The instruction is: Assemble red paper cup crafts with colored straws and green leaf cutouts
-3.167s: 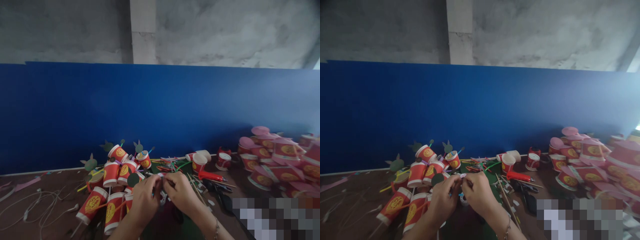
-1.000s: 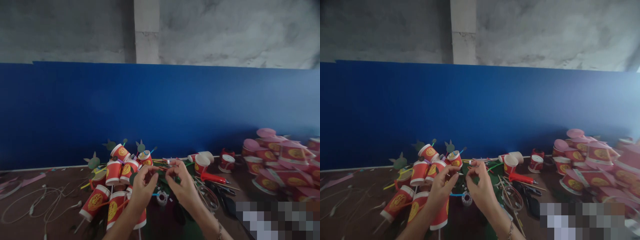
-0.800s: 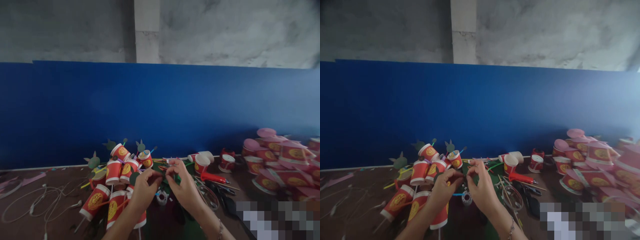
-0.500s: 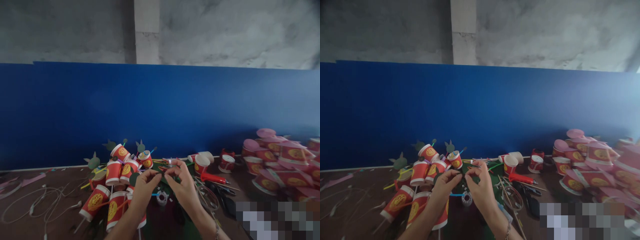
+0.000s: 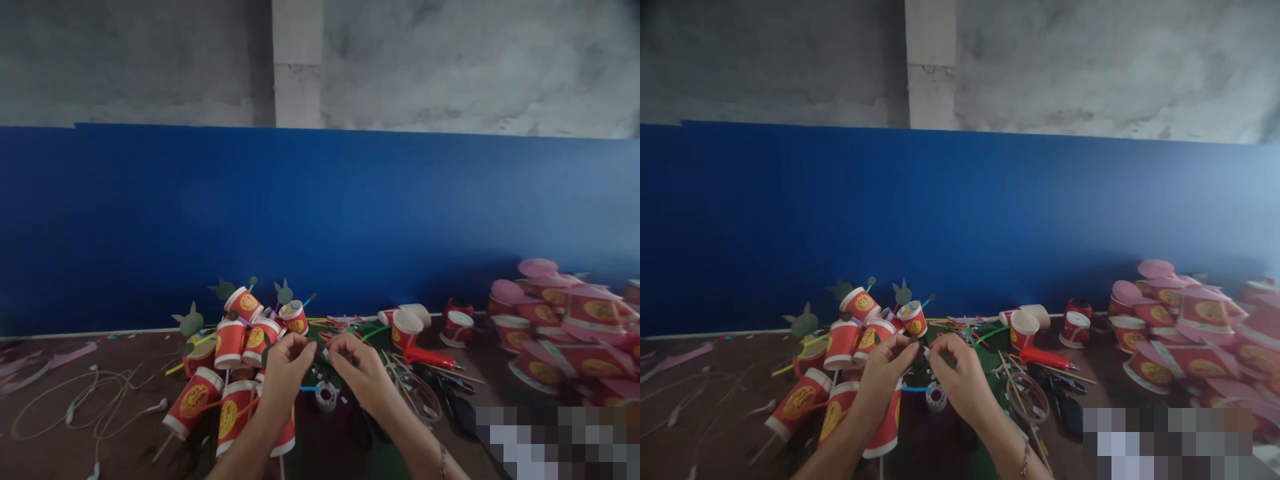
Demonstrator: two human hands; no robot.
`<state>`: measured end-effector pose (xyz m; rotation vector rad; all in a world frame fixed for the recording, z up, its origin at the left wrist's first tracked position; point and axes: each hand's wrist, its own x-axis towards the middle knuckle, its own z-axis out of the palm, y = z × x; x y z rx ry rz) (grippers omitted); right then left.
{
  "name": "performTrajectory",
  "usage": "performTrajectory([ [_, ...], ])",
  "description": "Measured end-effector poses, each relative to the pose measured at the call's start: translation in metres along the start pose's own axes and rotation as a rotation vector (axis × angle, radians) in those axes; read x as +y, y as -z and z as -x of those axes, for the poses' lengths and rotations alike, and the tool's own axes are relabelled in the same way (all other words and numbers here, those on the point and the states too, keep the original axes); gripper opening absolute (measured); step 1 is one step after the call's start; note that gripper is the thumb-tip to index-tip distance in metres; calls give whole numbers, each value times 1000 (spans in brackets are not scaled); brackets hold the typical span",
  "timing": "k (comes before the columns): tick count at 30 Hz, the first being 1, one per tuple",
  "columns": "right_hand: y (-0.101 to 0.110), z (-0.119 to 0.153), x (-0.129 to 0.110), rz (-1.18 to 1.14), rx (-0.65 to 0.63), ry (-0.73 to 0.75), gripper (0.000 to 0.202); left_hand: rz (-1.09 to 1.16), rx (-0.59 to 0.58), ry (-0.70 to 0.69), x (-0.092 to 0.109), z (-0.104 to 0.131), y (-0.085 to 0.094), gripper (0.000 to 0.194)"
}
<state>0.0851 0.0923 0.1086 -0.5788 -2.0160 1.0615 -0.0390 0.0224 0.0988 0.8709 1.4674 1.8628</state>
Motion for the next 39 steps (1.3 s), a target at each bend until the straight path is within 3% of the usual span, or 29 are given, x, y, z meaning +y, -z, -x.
performTrajectory([
  [15, -2, 0, 7, -19, -35, -28, 15, -51, -8, -42, 0, 0, 0, 18],
  [34, -8, -1, 9, -131, 29, -164, 20, 13, -9, -4, 0, 3, -2, 21],
  [39, -10, 0, 9, -129, 50, -182, 22, 26, -58, -16, -4, 0, -2, 23],
])
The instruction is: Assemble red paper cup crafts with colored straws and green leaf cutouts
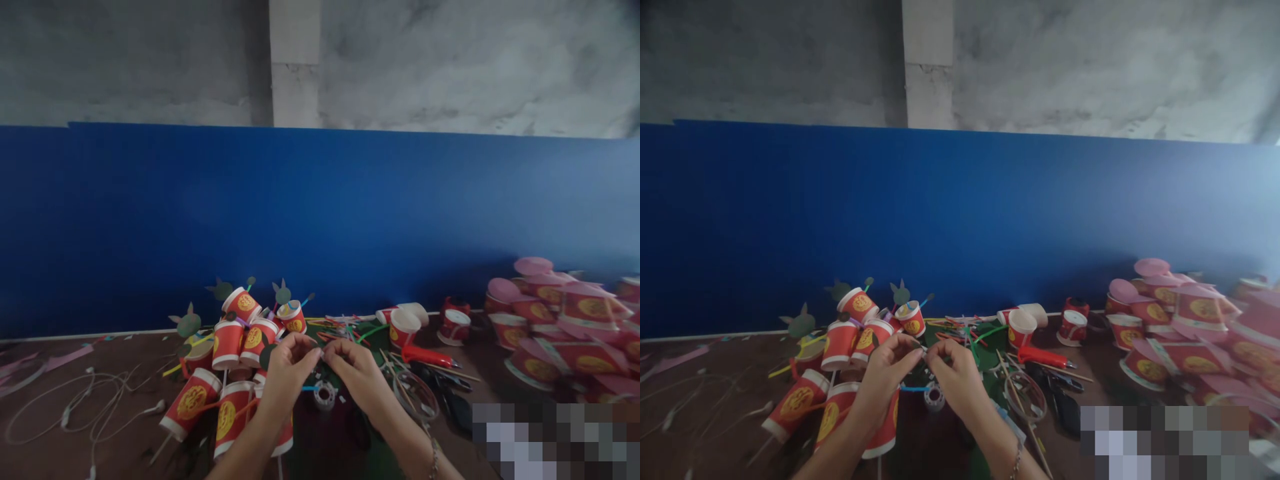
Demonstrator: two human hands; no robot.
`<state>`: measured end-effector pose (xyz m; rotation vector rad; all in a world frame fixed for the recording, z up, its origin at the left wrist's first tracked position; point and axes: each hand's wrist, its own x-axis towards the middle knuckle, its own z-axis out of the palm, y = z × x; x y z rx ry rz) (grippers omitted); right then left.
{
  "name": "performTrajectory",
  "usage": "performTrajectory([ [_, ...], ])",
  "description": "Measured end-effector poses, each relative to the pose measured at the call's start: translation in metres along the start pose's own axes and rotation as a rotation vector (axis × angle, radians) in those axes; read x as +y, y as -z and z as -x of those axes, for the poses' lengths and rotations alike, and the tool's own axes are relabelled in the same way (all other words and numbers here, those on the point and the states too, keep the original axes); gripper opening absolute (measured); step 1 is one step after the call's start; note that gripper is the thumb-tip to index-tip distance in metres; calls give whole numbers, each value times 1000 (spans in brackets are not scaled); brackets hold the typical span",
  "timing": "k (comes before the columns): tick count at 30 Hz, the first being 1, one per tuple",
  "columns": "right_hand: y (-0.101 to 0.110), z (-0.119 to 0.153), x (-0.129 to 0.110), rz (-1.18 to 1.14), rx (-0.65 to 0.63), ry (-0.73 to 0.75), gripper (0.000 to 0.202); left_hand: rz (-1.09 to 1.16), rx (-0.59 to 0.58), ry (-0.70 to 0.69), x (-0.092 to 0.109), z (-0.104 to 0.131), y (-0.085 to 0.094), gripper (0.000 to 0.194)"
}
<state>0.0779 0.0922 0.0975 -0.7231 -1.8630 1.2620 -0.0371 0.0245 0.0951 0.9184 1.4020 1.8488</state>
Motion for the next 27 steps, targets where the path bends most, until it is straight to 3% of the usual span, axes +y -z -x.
performTrajectory([
  [9, 11, -6, 0, 149, 21, 12, 20, -33, 21, -95, -3, -4, 9, 29],
  [16, 10, -4, -2, 152, -56, 29, 13, -32, -50, 24, -1, -5, 8, 32],
  [22, 8, -4, 4, 182, -24, 148, 12, -80, -50, 93, 5, -4, 6, 25],
  [27, 9, -3, 4, 256, 4, 117, 8, -55, -65, 116, 4, -5, 8, 26],
])
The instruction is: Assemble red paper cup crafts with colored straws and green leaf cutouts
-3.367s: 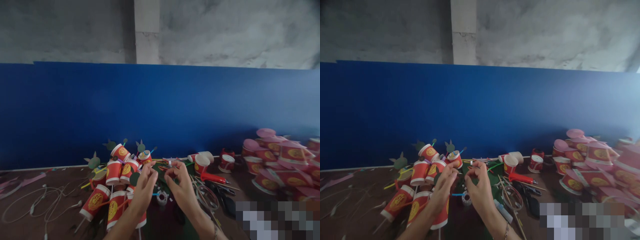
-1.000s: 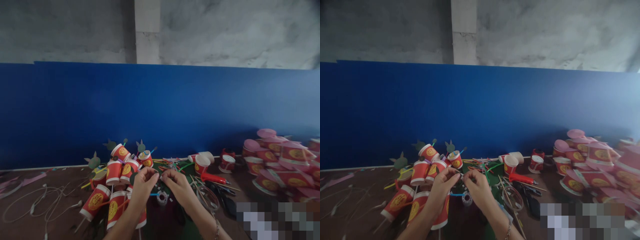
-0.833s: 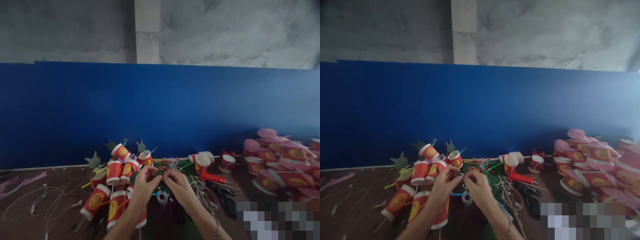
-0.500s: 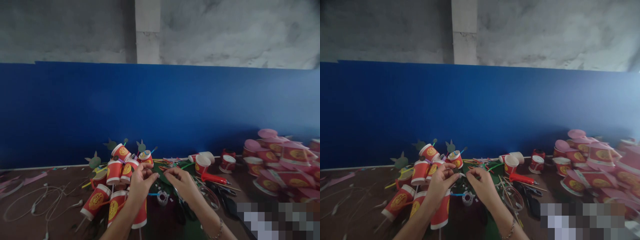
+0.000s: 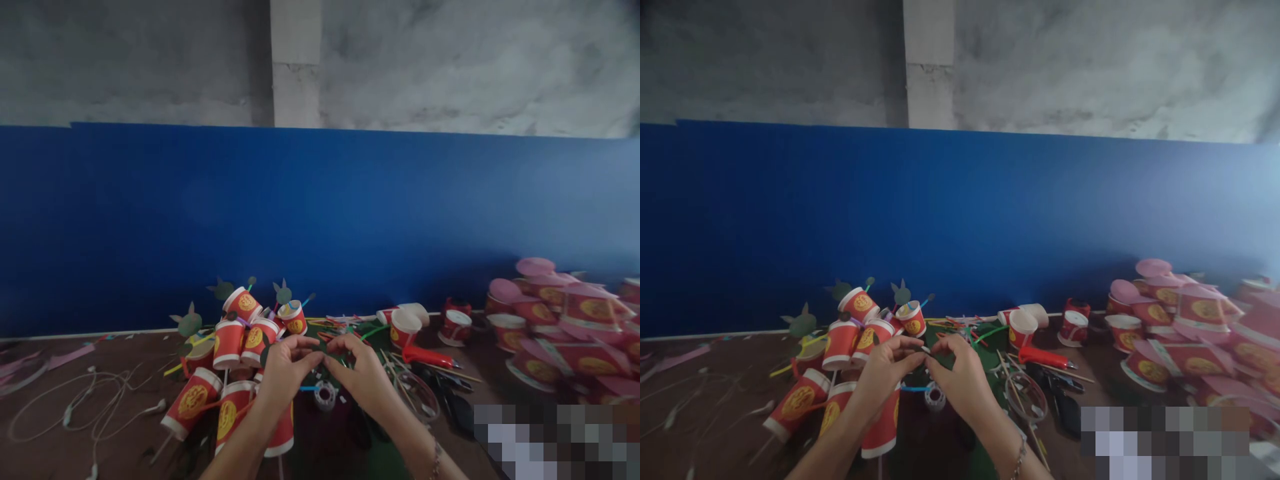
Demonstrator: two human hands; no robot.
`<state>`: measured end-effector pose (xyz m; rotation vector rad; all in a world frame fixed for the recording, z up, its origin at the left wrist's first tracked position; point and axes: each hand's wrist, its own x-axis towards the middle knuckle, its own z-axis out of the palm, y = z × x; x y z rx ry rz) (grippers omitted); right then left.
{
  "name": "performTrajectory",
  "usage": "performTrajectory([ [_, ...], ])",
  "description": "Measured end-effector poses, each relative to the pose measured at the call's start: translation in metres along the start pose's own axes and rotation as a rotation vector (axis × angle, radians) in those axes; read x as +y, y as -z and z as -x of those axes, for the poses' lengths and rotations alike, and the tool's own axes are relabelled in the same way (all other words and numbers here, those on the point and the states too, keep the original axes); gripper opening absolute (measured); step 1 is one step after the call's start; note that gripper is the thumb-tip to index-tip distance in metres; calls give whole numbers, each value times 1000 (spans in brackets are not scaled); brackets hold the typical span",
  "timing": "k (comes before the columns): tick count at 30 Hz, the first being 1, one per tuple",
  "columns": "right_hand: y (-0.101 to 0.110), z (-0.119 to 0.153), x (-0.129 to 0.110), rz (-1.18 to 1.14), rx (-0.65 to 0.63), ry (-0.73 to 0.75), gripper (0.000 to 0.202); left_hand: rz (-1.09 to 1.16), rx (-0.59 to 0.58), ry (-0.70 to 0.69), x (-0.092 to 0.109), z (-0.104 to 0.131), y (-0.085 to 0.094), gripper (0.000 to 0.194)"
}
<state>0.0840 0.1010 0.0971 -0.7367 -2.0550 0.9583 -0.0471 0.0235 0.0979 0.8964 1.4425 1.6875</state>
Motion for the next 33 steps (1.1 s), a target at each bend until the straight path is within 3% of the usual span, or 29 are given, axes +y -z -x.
performTrajectory([
  [9, 4, -2, -4, -84, 6, 113, 3, -38, -24, -46, -5, -1, -1, 19],
  [16, 5, -4, 0, -141, -69, -29, 14, -250, -81, -208, -1, 3, -2, 20],
  [20, 3, -3, 1, -52, 36, 13, 12, -395, -23, -363, -2, 2, -1, 20],
  [25, -1, 4, -3, 120, 161, 232, 9, -558, 141, -497, -11, 1, 0, 14],
  [33, -6, 7, 1, 214, 192, 238, 13, -682, 144, -583, -15, 5, -5, 14],
])
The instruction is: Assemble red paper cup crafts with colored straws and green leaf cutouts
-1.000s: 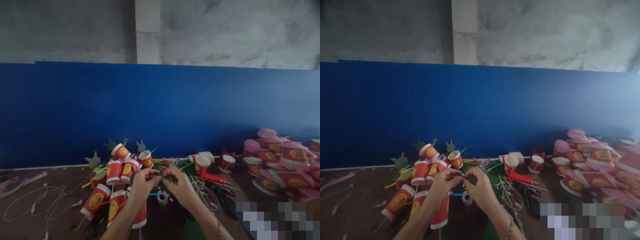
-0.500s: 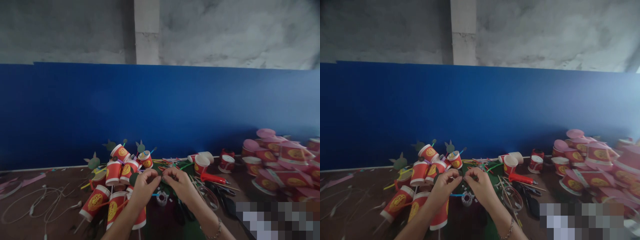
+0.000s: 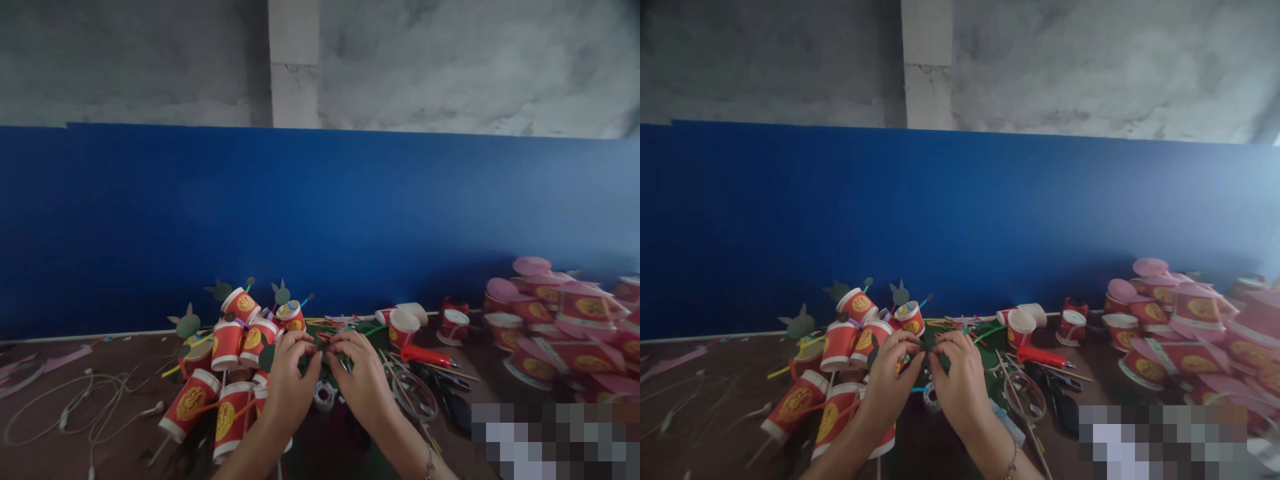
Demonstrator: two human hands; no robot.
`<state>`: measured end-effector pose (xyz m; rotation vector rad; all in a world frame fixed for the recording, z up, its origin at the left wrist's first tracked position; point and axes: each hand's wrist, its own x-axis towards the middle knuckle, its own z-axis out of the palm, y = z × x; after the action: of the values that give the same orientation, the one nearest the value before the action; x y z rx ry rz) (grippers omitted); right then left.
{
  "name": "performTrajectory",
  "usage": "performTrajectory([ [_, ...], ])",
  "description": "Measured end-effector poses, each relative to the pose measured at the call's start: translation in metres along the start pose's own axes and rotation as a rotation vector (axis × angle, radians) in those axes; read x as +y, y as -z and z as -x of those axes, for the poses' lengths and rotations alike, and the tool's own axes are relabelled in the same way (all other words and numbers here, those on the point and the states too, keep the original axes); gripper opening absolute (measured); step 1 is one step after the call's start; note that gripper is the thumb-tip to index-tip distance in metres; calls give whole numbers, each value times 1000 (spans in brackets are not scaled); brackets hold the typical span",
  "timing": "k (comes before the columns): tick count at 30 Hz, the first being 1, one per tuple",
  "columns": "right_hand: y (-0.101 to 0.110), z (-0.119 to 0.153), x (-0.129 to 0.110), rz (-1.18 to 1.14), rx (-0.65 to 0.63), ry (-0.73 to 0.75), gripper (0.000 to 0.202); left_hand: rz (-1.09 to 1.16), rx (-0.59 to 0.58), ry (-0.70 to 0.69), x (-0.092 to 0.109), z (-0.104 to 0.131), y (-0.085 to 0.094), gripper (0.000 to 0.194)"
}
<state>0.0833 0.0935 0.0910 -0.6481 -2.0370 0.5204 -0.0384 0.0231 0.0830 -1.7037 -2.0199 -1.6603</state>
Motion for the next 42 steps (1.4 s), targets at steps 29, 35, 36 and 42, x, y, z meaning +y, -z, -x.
performTrajectory([
  [29, 4, -8, -3, -274, -67, -132, 16, 84, -24, 21, 6, 1, 2, 15],
  [35, 4, -8, -2, -307, -75, -148, 14, 62, 12, 5, 6, 3, 1, 14],
  [36, 4, -8, -2, -310, -70, -153, 14, 61, 22, -1, 5, 3, 0, 14],
  [42, 1, -6, -3, -294, -39, -169, 15, 70, 32, 0, 5, 4, -2, 13],
])
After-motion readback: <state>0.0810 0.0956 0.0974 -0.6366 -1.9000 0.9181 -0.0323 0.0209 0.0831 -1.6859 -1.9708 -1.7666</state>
